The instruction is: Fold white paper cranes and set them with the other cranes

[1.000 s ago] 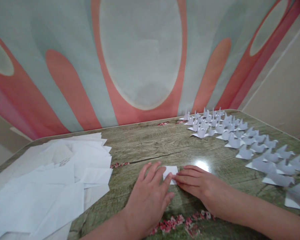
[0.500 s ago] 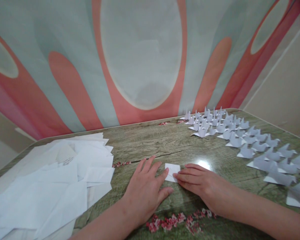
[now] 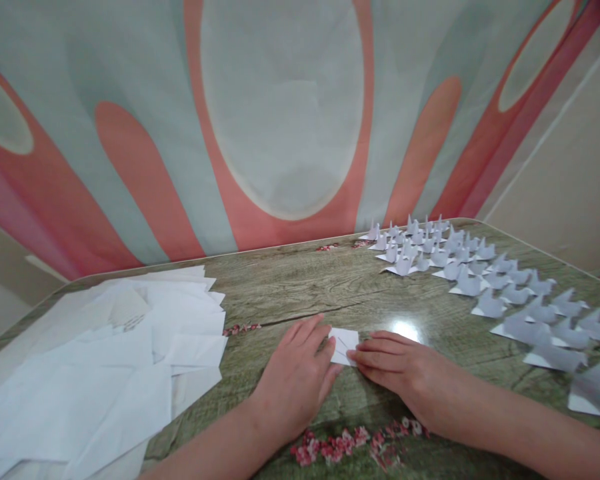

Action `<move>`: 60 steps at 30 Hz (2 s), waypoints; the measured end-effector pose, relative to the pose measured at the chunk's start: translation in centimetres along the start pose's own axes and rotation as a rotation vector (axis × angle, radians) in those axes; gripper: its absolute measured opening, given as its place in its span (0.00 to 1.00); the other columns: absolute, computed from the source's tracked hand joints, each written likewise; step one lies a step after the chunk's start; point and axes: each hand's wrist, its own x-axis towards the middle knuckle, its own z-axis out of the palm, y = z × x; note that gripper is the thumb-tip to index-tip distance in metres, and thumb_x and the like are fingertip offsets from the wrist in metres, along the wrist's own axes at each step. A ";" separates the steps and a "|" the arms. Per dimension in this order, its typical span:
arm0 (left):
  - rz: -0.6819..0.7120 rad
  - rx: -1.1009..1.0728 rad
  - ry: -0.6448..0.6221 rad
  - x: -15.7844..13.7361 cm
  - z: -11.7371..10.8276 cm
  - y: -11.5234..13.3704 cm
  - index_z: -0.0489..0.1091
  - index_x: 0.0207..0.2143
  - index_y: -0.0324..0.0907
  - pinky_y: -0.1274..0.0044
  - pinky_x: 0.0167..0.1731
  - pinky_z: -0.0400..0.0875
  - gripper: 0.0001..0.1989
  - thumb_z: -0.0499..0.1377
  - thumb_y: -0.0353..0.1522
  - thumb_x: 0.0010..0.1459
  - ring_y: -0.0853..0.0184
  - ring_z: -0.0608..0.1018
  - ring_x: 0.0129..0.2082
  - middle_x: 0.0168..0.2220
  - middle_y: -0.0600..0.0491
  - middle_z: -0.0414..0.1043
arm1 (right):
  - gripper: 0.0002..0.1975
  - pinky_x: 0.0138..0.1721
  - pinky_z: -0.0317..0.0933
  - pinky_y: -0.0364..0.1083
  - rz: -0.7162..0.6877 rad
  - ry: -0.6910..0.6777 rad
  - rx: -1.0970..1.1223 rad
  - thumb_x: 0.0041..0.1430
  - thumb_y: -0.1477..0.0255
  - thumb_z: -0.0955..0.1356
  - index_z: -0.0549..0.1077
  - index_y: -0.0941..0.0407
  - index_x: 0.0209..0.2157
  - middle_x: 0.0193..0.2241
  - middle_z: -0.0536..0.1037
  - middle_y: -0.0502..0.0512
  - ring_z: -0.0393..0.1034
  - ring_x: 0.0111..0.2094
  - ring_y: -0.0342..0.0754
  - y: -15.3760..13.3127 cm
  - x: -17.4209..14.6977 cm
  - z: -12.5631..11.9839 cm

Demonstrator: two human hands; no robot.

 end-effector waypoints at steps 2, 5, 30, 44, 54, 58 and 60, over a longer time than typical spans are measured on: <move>0.060 -0.027 0.043 0.1 0.6 -0.4 0.66 0.48 0.37 0.66 0.57 0.54 0.15 0.51 0.34 0.61 0.60 0.59 0.58 0.51 0.48 0.66 | 0.18 0.55 0.55 0.51 0.014 0.058 0.025 0.56 0.80 0.61 0.71 0.58 0.48 0.49 0.72 0.57 0.64 0.50 0.49 -0.1 0.1 0.0; 0.094 -0.066 0.103 0.1 1.1 -0.8 0.67 0.47 0.38 0.67 0.56 0.56 0.14 0.52 0.33 0.60 0.62 0.63 0.55 0.49 0.49 0.68 | 0.20 0.52 0.58 0.50 0.032 0.136 0.092 0.54 0.83 0.59 0.73 0.58 0.45 0.46 0.74 0.57 0.65 0.48 0.48 -0.1 0.1 0.0; -0.060 -0.499 0.148 0.6 1.2 -0.9 0.57 0.55 0.46 0.71 0.46 0.66 0.25 0.59 0.32 0.54 0.64 0.68 0.46 0.45 0.50 0.64 | 0.15 0.41 0.58 0.51 0.443 0.318 0.252 0.52 0.68 0.69 0.66 0.56 0.42 0.40 0.70 0.57 0.64 0.41 0.51 0.1 1.1 1.2; 0.115 -0.642 0.165 0.3 1.2 -0.4 0.68 0.43 0.44 0.79 0.39 0.66 0.09 0.51 0.28 0.61 0.70 0.70 0.38 0.38 0.51 0.67 | 0.04 0.34 0.59 0.44 0.258 0.396 0.306 0.57 0.77 0.63 0.70 0.55 0.32 0.29 0.74 0.51 0.67 0.32 0.44 -0.6 1.2 1.0; 0.099 -0.433 0.280 0.1 0.9 -0.2 0.66 0.42 0.43 0.71 0.41 0.64 0.12 0.57 0.37 0.56 0.64 0.71 0.40 0.40 0.49 0.69 | 0.09 0.35 0.54 0.49 0.046 0.341 -0.313 0.60 0.76 0.60 0.71 0.57 0.30 0.25 0.71 0.53 0.63 0.29 0.47 -0.1 0.5 0.8; 0.131 -0.340 0.204 0.3 0.7 -0.1 0.67 0.38 0.43 0.72 0.39 0.63 0.06 0.55 0.34 0.58 0.65 0.70 0.37 0.37 0.51 0.70 | 0.10 0.36 0.53 0.50 0.026 0.256 -0.397 0.60 0.77 0.60 0.70 0.57 0.29 0.26 0.70 0.54 0.62 0.29 0.48 -0.7 0.6 0.8; 0.138 -0.296 0.140 0.4 0.5 0.0 0.67 0.36 0.43 0.74 0.37 0.63 0.05 0.54 0.32 0.59 0.66 0.70 0.36 0.35 0.52 0.70 | 0.10 0.36 0.53 0.51 0.022 0.239 -0.406 0.60 0.78 0.59 0.71 0.58 0.30 0.26 0.70 0.54 0.62 0.29 0.48 -0.8 0.6 0.9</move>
